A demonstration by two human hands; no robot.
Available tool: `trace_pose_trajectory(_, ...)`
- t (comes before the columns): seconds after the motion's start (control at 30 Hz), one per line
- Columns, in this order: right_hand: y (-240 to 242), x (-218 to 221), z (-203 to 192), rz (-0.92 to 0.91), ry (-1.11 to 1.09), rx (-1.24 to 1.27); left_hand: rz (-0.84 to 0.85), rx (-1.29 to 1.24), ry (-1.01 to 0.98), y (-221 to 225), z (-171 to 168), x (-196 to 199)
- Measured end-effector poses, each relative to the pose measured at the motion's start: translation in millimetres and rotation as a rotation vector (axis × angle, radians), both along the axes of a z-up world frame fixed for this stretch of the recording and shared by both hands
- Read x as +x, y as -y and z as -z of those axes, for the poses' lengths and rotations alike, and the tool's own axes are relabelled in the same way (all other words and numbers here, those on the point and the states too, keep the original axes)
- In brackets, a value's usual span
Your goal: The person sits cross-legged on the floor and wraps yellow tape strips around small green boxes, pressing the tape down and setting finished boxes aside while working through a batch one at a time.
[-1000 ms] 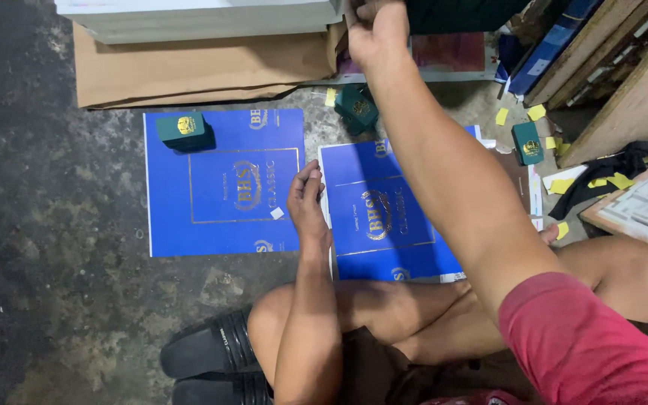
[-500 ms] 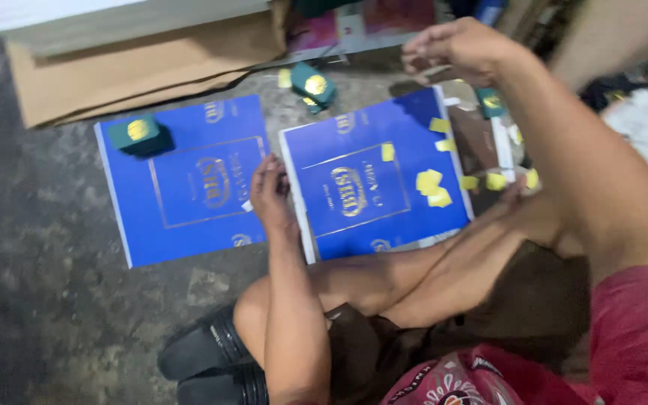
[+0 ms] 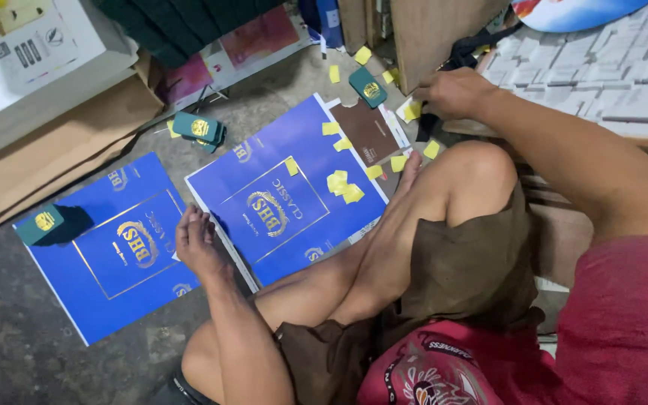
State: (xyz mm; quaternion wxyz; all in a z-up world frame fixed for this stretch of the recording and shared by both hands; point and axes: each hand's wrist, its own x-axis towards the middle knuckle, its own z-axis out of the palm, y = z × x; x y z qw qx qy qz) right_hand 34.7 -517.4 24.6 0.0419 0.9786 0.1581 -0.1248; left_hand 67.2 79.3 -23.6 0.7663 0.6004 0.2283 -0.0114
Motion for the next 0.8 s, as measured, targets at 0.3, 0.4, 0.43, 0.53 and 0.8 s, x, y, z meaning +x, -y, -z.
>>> trace_pose_trajectory(0.3,-12.4,-10.2,24.6,-0.075,0.290,0.051,0.050,0.203,0.012,23.4,-6.6,-20.3)
trace_pose_trajectory(0.4,-9.9,-11.4,19.5,-0.110,0.297,0.001,0.070,0.220,0.024,24.0,-6.8,-22.8)
trace_pose_trajectory(0.43,-9.7,-11.9,17.2,-0.106,0.304,-0.004,0.074,0.217,0.031,26.0,-8.5,-21.8)
trace_pose_trajectory(0.53,-11.9,-12.2,13.1,-0.099,0.328,0.029,0.058,0.202,0.022,25.2,-12.1,-24.9)
trace_pose_trajectory(0.8,10.7,-4.0,0.0,0.221,0.130,0.277,0.044,0.177,0.025,19.0,-1.6,-23.6)
